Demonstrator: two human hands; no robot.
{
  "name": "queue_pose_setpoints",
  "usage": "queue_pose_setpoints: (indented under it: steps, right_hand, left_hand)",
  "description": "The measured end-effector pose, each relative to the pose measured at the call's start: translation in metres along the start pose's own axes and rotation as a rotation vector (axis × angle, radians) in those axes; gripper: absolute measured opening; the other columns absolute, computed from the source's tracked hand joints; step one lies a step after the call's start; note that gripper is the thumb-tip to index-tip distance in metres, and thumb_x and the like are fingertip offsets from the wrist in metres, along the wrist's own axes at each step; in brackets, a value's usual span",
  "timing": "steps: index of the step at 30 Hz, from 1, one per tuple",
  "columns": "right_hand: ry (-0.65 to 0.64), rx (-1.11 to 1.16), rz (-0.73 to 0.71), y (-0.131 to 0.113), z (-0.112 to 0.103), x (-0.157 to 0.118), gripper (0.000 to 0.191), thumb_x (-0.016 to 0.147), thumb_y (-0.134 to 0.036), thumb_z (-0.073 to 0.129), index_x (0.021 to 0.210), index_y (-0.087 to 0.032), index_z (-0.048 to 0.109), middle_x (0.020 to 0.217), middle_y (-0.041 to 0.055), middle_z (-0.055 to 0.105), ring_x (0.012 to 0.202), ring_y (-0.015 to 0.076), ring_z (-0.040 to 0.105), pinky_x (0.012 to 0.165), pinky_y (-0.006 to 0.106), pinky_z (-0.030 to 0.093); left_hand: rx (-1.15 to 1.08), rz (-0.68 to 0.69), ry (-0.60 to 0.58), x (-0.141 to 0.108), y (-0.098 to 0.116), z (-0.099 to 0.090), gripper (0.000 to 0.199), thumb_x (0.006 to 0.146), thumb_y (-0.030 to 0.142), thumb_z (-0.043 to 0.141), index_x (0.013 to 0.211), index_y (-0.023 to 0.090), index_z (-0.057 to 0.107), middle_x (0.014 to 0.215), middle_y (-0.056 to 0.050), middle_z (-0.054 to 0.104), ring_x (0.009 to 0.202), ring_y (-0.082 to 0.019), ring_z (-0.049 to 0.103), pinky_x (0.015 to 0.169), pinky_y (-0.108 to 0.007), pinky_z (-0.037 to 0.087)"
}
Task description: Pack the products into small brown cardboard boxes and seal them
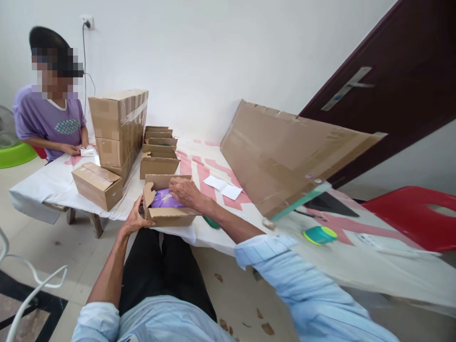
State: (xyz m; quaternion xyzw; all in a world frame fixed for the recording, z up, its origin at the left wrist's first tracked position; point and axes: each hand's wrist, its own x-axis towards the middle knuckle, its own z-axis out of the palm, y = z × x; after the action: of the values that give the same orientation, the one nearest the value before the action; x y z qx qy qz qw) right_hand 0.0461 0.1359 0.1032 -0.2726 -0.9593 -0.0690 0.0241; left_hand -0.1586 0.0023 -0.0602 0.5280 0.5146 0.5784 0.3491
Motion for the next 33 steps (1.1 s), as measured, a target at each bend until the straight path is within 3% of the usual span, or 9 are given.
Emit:
queue_pose_setpoints:
  steps: [7, 13, 15, 19, 22, 25, 27, 31, 33]
  right_hand:
    - [0.4, 0.257, 0.037, 0.034, -0.037, -0.023, 0.028, 0.104, -0.016, 0.048, 0.102, -0.017, 0.077, 0.111, 0.011, 0.076, 0.107, 0.0215, 0.067, 0.095, 0.031, 0.051]
    - [0.559, 0.472, 0.121, 0.035, -0.036, -0.048, 0.025, 0.097, -0.018, 0.052, 0.096, -0.02, 0.077, 0.111, 0.0093, 0.078, 0.106, 0.0232, 0.07, 0.091, 0.035, 0.057]
    - [0.586, 0.534, 0.126, 0.033, -0.033, -0.057, 0.023, 0.095, -0.019, 0.053, 0.092, -0.021, 0.075, 0.109, 0.0092, 0.078, 0.106, 0.0235, 0.07, 0.09, 0.035, 0.058]
    - [0.662, 0.693, 0.118, 0.021, -0.033, -0.072, 0.021, 0.096, -0.023, 0.054, 0.09, -0.021, 0.073, 0.109, 0.0094, 0.077, 0.107, 0.0238, 0.07, 0.086, 0.034, 0.06]
    - [0.722, 0.757, 0.121, 0.005, -0.04, -0.082, 0.022, 0.098, -0.026, 0.054, 0.092, -0.022, 0.074, 0.113, 0.0098, 0.077, 0.11, 0.0247, 0.071, 0.088, 0.037, 0.061]
    - [0.761, 0.765, 0.092, -0.014, -0.049, -0.092, 0.02, 0.1, -0.027, 0.055, 0.093, -0.023, 0.073, 0.117, 0.01, 0.076, 0.114, 0.0251, 0.07, 0.096, 0.04, 0.06]
    - [0.775, 0.776, 0.04, -0.023, -0.052, -0.099, 0.018, 0.1, -0.027, 0.057, 0.094, -0.023, 0.073, 0.117, 0.01, 0.076, 0.115, 0.0246, 0.07, 0.103, 0.042, 0.059]
    - [0.781, 0.961, 0.059, -0.025, -0.044, -0.114, 0.021, 0.101, -0.039, 0.06, 0.109, -0.024, 0.073, 0.129, 0.0105, 0.072, 0.125, 0.0249, 0.068, 0.107, 0.043, 0.059]
    - [0.75, 1.13, 0.139, -0.022, -0.035, -0.12, 0.037, 0.1, -0.05, 0.065, 0.126, -0.025, 0.069, 0.138, 0.0122, 0.07, 0.131, 0.0271, 0.067, 0.105, 0.044, 0.061]
  left_hand:
    - [-0.034, -0.011, -0.025, 0.017, 0.014, 0.0, 0.141, 0.054, 0.035, 0.101, 0.171, 0.015, 0.025, 0.169, -0.022, 0.042, 0.157, -0.041, 0.042, 0.13, -0.052, 0.036]
    - [0.13, -0.052, 0.033, 0.017, 0.034, -0.008, 0.144, 0.051, 0.034, 0.102, 0.172, 0.017, 0.026, 0.174, -0.024, 0.034, 0.164, -0.044, 0.029, 0.134, -0.057, 0.024]
    - [0.198, -0.043, 0.101, 0.007, 0.05, -0.014, 0.132, 0.058, 0.035, 0.1, 0.17, 0.021, 0.031, 0.174, -0.025, 0.034, 0.164, -0.045, 0.03, 0.127, -0.06, 0.036]
    - [0.262, 0.136, 0.227, -0.015, 0.098, -0.015, 0.096, 0.077, 0.044, 0.088, 0.162, 0.028, 0.046, 0.159, -0.02, 0.055, 0.141, -0.039, 0.06, 0.099, -0.05, 0.059]
    - [0.244, 0.231, 0.13, -0.023, 0.134, 0.001, 0.105, 0.074, 0.046, 0.093, 0.165, 0.031, 0.041, 0.161, -0.019, 0.053, 0.136, -0.038, 0.064, 0.09, -0.042, 0.061]
    - [0.159, 0.197, -0.006, -0.024, 0.155, 0.022, 0.129, 0.068, 0.047, 0.099, 0.172, 0.031, 0.025, 0.17, -0.02, 0.043, 0.145, -0.043, 0.057, 0.096, -0.045, 0.061]
    - [0.058, 0.188, -0.046, -0.024, 0.161, 0.033, 0.134, 0.068, 0.051, 0.099, 0.174, 0.029, 0.02, 0.171, -0.02, 0.043, 0.149, -0.045, 0.053, 0.106, -0.051, 0.058]
    - [-0.068, 0.24, -0.025, -0.028, 0.166, 0.041, 0.126, 0.067, 0.059, 0.098, 0.168, 0.025, 0.033, 0.164, -0.019, 0.052, 0.153, -0.043, 0.049, 0.122, -0.054, 0.048]
    - [-0.098, 0.239, -0.015, -0.031, 0.169, 0.041, 0.122, 0.065, 0.06, 0.099, 0.164, 0.024, 0.038, 0.162, -0.019, 0.054, 0.153, -0.042, 0.05, 0.123, -0.053, 0.047]
